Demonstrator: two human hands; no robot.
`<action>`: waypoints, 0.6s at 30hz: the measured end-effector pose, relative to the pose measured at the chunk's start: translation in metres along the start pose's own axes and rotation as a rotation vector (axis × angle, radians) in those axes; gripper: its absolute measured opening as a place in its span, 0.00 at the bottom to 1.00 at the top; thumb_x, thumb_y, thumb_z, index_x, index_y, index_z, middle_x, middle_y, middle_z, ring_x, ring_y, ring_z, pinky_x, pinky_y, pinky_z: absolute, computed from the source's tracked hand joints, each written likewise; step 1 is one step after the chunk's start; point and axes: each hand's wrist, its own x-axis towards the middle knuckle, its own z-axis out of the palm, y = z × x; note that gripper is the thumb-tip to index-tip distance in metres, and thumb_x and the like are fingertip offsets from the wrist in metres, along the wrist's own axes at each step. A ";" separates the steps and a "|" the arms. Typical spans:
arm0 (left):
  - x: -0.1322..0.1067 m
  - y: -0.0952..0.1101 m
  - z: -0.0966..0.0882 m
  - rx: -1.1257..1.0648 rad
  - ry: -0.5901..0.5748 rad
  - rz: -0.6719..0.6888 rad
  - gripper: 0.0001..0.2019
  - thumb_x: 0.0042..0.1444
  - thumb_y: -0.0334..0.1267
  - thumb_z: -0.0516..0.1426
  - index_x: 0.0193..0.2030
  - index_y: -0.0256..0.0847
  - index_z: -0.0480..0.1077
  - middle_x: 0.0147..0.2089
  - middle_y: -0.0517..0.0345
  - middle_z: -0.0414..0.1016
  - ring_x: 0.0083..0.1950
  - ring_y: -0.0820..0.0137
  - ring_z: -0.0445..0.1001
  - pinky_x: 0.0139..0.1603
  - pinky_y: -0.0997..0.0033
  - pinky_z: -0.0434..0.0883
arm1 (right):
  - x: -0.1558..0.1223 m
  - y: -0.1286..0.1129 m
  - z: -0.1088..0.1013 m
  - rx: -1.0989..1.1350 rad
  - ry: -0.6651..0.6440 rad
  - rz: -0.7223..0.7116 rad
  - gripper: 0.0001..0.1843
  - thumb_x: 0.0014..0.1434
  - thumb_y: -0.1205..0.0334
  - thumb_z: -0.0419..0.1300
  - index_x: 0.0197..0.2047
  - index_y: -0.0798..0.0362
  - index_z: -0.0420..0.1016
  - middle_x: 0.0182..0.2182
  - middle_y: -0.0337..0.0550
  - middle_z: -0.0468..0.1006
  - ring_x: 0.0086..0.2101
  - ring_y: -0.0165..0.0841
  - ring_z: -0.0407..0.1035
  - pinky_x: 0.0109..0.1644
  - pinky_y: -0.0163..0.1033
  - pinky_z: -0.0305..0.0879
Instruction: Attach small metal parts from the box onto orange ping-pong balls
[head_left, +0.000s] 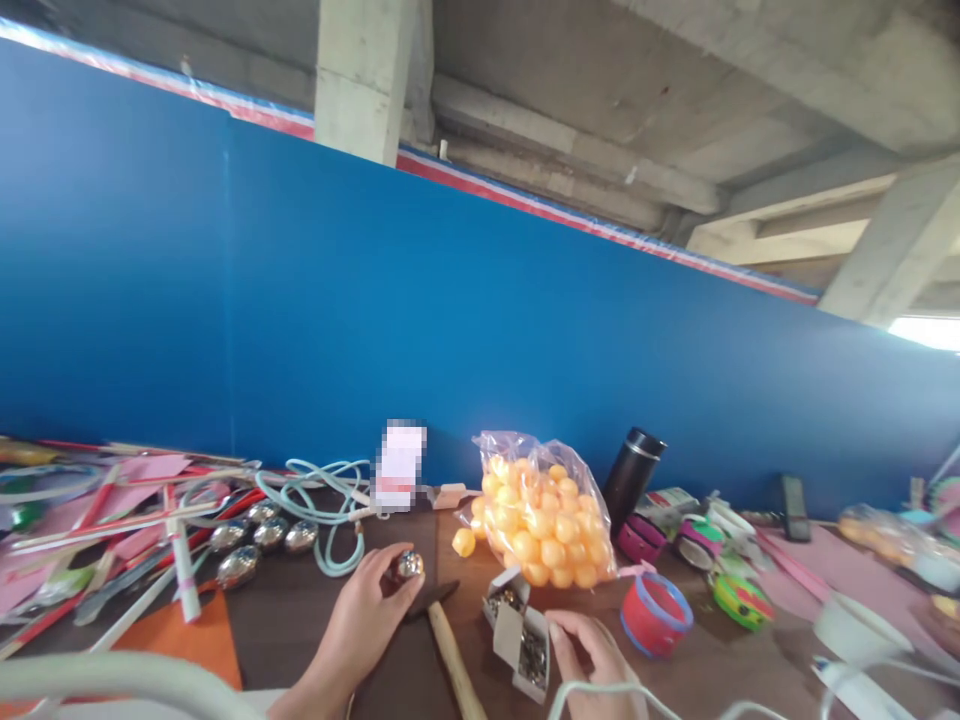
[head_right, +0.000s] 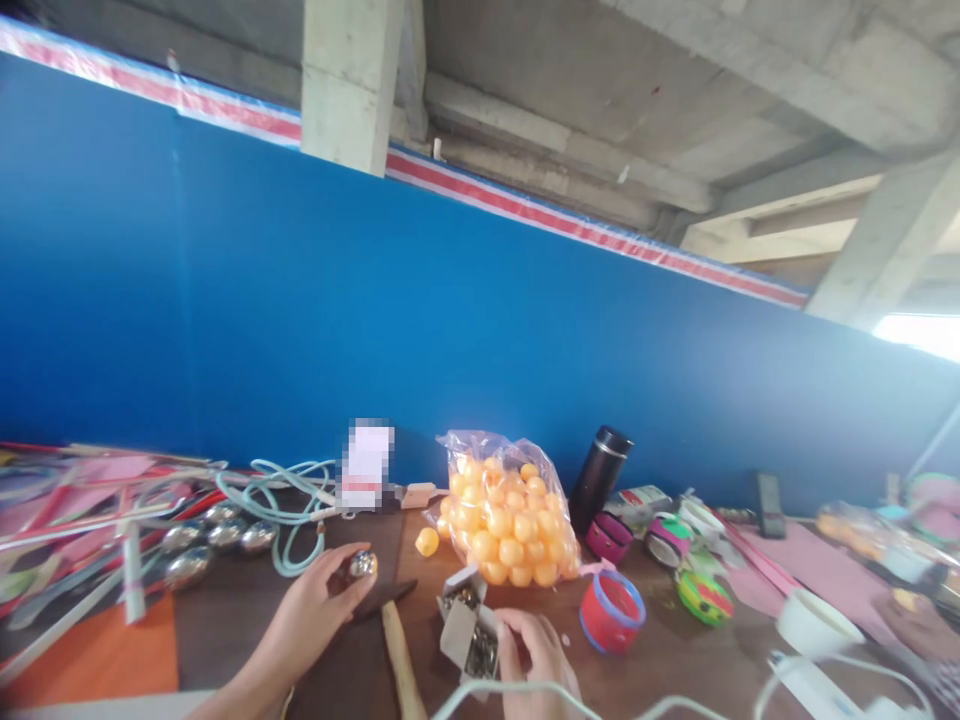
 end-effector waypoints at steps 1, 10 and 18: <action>0.000 0.000 -0.001 0.003 -0.010 -0.002 0.20 0.45 0.48 0.55 0.43 0.41 0.71 0.36 0.55 0.75 0.33 0.65 0.74 0.33 0.66 0.72 | 0.000 0.000 0.000 -0.015 -0.014 0.018 0.12 0.55 0.53 0.51 0.34 0.47 0.74 0.34 0.39 0.77 0.34 0.31 0.71 0.38 0.31 0.65; -0.003 0.005 -0.003 -0.020 -0.014 -0.005 0.20 0.45 0.47 0.54 0.44 0.40 0.71 0.38 0.53 0.74 0.36 0.63 0.74 0.34 0.66 0.71 | -0.006 0.006 0.021 -0.195 -0.121 0.001 0.11 0.50 0.55 0.53 0.33 0.45 0.75 0.29 0.38 0.73 0.31 0.31 0.71 0.34 0.33 0.65; -0.004 0.007 -0.002 -0.030 -0.019 -0.005 0.19 0.46 0.45 0.54 0.44 0.40 0.71 0.38 0.53 0.74 0.36 0.64 0.73 0.36 0.65 0.71 | -0.001 0.024 0.029 -0.286 -0.170 -0.151 0.08 0.49 0.61 0.53 0.26 0.47 0.74 0.22 0.36 0.68 0.27 0.28 0.69 0.33 0.30 0.63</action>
